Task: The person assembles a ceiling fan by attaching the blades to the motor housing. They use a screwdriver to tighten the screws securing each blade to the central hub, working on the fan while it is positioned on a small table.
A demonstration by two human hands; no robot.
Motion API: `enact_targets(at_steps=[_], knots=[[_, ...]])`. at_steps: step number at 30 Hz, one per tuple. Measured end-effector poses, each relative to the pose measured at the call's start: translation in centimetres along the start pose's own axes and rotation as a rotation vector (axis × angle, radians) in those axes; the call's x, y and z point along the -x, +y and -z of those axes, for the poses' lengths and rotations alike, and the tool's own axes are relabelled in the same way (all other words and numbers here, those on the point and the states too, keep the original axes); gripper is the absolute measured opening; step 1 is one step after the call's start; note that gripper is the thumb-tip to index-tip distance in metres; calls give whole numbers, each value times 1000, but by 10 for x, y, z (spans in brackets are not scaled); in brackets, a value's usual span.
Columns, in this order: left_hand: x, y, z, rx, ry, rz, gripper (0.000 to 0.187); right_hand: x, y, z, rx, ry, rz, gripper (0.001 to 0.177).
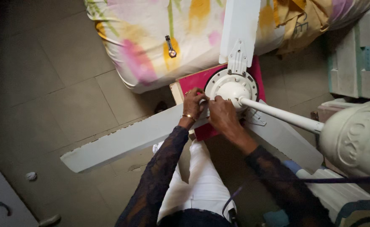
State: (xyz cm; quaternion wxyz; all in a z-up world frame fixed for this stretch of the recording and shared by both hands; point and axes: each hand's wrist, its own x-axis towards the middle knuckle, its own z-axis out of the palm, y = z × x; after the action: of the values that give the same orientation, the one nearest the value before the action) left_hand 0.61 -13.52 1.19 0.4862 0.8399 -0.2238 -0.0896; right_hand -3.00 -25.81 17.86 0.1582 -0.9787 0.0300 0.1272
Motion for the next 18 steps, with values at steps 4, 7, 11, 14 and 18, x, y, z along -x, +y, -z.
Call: enact_targets(at_steps=[4, 7, 11, 14, 18], knots=[[1, -2, -6, -14, 0, 11, 17, -4, -3, 13, -2, -42, 98, 16], [1, 2, -5, -61, -10, 5, 14, -8, -5, 22, 13, -104, 139, 21], [2, 4, 2, -72, -60, -79, 11, -6, -4, 31, -6, -90, 176, 13], [1, 0, 4, -64, -74, -78, 8, -6, -2, 34, 48, -177, 218, 18], [3, -6, -2, -107, -75, -102, 10, -5, 2, 30, 13, -155, 274, 15]])
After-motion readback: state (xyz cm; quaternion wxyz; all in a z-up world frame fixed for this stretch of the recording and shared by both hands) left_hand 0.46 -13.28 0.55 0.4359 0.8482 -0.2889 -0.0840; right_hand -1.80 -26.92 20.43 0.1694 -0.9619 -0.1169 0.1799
